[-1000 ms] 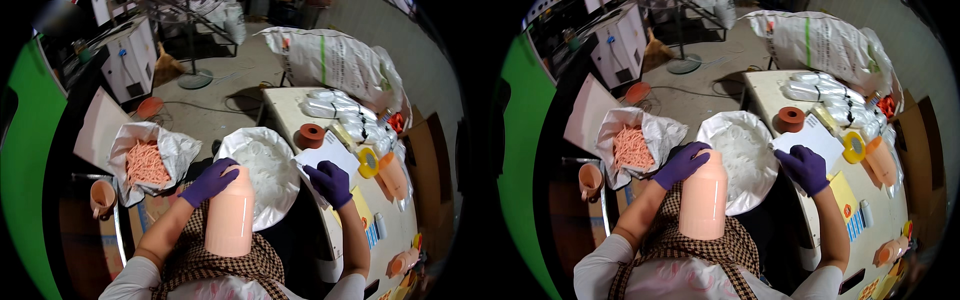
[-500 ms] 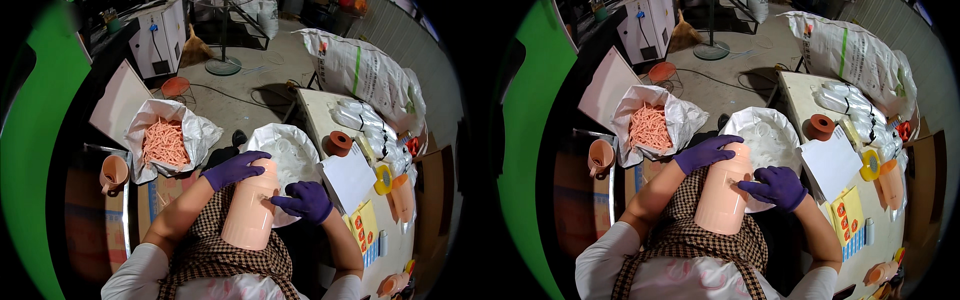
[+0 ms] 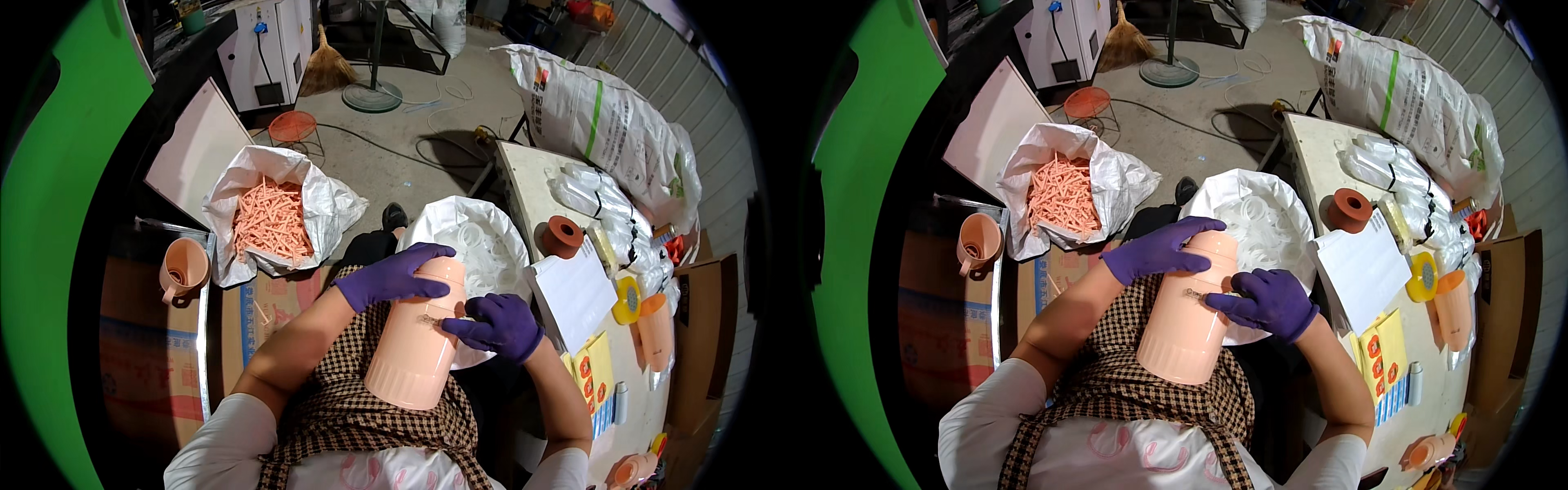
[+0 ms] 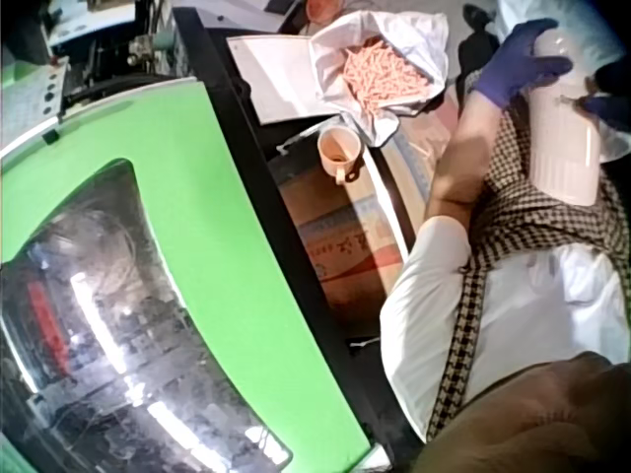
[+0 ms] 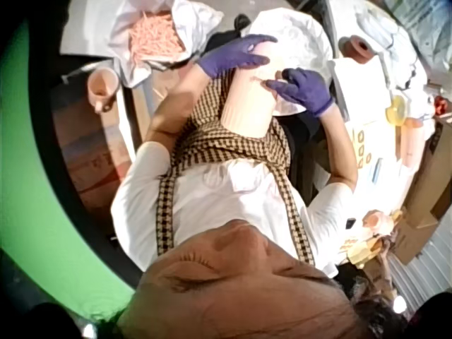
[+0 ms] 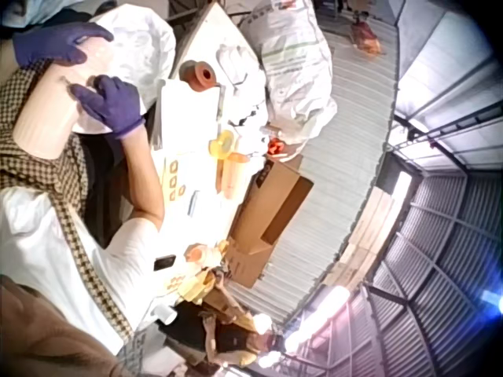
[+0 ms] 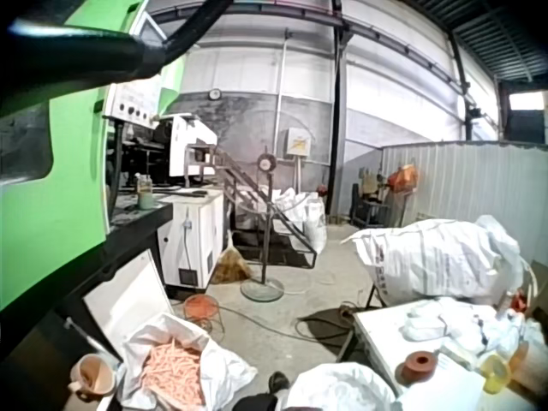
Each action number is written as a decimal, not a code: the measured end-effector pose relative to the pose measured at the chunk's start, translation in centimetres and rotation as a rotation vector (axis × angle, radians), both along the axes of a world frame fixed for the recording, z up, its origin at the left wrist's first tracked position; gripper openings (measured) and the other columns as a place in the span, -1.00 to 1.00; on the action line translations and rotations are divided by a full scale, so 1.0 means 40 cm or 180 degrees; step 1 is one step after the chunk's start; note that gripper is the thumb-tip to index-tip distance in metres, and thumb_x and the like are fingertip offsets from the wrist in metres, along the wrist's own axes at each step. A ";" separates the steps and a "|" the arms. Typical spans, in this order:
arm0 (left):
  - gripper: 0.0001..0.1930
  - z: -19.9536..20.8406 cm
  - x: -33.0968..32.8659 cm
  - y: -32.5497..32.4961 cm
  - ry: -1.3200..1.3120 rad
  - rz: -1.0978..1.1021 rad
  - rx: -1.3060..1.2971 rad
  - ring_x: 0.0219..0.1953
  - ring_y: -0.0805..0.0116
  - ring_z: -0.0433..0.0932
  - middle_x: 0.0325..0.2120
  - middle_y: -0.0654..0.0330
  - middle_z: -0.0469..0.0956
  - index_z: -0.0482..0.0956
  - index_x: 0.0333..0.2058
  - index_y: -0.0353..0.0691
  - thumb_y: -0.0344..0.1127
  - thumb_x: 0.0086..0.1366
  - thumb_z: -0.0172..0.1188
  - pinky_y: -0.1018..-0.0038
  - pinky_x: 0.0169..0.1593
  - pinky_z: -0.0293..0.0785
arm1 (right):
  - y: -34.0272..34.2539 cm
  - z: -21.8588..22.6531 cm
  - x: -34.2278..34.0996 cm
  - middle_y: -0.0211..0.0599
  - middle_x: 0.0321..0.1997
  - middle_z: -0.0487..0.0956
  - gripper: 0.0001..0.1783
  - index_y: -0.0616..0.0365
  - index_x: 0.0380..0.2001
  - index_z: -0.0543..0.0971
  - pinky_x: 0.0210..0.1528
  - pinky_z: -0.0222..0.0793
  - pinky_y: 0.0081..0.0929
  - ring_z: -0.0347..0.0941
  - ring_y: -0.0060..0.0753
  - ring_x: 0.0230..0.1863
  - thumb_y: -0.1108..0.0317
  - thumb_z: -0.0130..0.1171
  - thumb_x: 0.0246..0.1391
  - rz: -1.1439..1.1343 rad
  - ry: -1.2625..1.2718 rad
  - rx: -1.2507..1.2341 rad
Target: The person applies labels and stickers to orange plastic jugs by hand. They peel individual stickers from a sheet and press them onto the sides of the jugs, handling one jug at a time.
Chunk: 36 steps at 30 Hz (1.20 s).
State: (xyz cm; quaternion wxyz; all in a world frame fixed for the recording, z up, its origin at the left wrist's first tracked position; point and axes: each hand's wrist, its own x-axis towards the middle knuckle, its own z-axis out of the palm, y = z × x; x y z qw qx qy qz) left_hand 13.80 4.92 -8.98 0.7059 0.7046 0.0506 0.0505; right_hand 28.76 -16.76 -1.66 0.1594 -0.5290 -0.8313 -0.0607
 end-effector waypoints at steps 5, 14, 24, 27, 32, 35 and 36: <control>0.16 0.006 -0.006 0.001 -0.0240 -0.0465 0.1257 0.29 0.05 0.29 0.25 -0.07 0.27 0.14 0.36 -0.26 -0.03 -0.16 0.62 0.23 0.35 0.24 | -0.020 -0.016 0.006 -0.43 -0.34 0.51 -0.32 -0.47 0.17 0.57 -0.52 0.35 -0.48 0.45 -0.39 -0.52 0.32 0.31 -0.09 -0.0007 -0.0021 -0.0027; -0.36 -0.065 -0.127 0.084 -0.0199 0.0486 -0.0345 0.07 0.32 0.47 0.01 0.12 0.49 0.37 0.12 -0.28 0.01 0.24 0.35 0.36 0.18 0.40 | -0.221 0.018 0.141 -0.28 -0.42 0.48 -0.38 -0.46 0.25 0.48 -0.51 0.42 -0.19 0.51 -0.18 -0.49 0.26 0.19 0.08 -0.2180 -0.0818 -0.0725; -0.59 -0.131 -0.109 0.063 -0.1338 0.0877 -0.2874 0.05 0.27 0.56 -0.04 0.19 0.59 0.54 -0.03 -0.26 -0.01 0.52 -0.04 0.28 0.20 0.48 | -0.321 -0.070 0.061 0.14 0.44 0.23 0.22 0.27 0.40 0.18 0.46 0.06 -0.06 0.12 0.23 0.46 -0.05 0.59 -0.24 -0.2014 0.1886 -0.0581; -0.50 -0.086 -0.025 0.051 -0.0261 0.1052 -0.3021 0.01 0.25 0.59 0.01 0.06 0.61 0.54 0.04 -0.34 0.04 0.53 -0.04 0.30 0.16 0.50 | -0.271 -0.143 -0.141 0.07 0.48 0.23 0.13 0.20 0.46 0.11 0.46 0.09 -0.25 0.18 -0.04 0.47 -0.01 0.49 -0.03 -0.1498 0.3187 -0.1351; -0.73 -0.015 0.069 -0.066 -0.1262 0.1271 0.1347 0.10 0.20 0.50 0.03 0.12 0.51 0.50 0.02 -0.29 -0.34 0.41 0.13 0.31 0.16 0.45 | -0.273 -0.337 -0.209 -0.15 0.36 0.43 -0.33 0.24 0.37 0.29 0.38 0.24 -0.30 0.35 -0.28 0.35 0.26 0.21 0.26 -0.2488 0.5510 0.0774; -0.61 0.101 0.107 -0.242 -0.0932 0.0687 -0.1973 0.29 0.17 0.34 0.19 0.12 0.37 0.37 0.17 -0.26 -0.24 0.47 0.10 0.16 0.28 0.38 | -0.352 -0.329 -0.161 -0.13 0.39 0.36 -0.37 0.21 0.38 0.27 0.39 0.22 -0.30 0.30 -0.24 0.36 0.27 0.16 0.33 -0.3126 0.4272 0.1717; -0.56 0.104 0.112 -0.270 -0.0957 0.0478 -0.1658 0.33 0.17 0.30 0.21 0.08 0.35 0.29 0.23 -0.25 -0.21 0.48 0.08 0.11 0.32 0.34 | -0.393 -0.311 -0.143 -0.15 0.37 0.37 -0.40 0.17 0.37 0.27 0.36 0.25 -0.31 0.32 -0.22 0.33 0.24 0.13 0.35 -0.3544 0.2886 0.1890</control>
